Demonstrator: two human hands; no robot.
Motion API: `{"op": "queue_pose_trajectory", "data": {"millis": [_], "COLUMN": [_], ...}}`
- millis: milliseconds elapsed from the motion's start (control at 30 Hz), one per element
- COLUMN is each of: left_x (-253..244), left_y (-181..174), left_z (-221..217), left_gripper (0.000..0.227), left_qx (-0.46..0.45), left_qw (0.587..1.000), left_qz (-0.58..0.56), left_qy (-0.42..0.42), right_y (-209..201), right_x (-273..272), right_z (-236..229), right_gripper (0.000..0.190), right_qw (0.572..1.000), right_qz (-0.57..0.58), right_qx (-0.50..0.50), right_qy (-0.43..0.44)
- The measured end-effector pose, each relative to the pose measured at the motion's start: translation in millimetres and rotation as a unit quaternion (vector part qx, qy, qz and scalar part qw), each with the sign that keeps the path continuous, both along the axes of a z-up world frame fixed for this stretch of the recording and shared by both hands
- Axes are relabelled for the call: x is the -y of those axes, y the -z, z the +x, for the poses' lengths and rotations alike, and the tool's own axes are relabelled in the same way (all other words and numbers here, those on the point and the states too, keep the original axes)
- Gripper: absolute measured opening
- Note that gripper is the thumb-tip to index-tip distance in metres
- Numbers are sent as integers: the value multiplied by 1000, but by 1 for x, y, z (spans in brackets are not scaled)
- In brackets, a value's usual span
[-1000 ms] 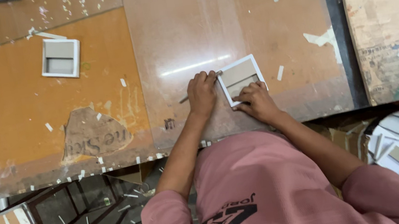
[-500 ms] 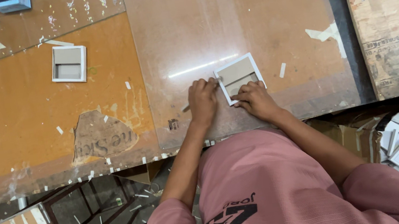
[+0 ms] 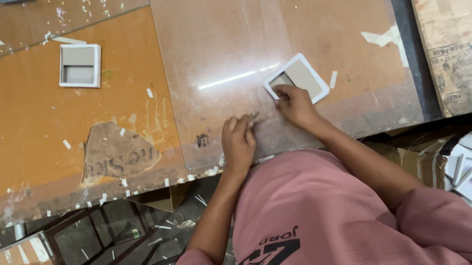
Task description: The person sands the edges of small white rectangular frames one at a time using a sanding block. They rotate each frame to sand all sides, then place the finished pieces aside on the table.
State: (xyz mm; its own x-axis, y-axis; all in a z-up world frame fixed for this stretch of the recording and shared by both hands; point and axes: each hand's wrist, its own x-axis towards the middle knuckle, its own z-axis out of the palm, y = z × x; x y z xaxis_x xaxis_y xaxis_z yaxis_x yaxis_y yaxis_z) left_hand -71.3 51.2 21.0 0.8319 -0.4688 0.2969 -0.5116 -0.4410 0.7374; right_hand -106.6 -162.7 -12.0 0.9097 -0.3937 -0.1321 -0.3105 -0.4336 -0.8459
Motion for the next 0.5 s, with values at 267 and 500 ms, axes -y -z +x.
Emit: {"op": "queue_pose_trajectory", "data": {"millis": [267, 500], "left_x": [48, 75], "left_y": [4, 15], "left_z": [69, 89], "left_gripper": [23, 18], "left_qx": [62, 123], "left_qw": [997, 979], "left_qz": [52, 86], "left_qy": [7, 137], "right_y": [45, 47], "right_x": [18, 27], "right_z": [34, 33], "right_gripper": [33, 21], "right_qw": [940, 912], "right_qz": [332, 398], "right_qx": [-56, -51], "right_qy": [53, 80]}}
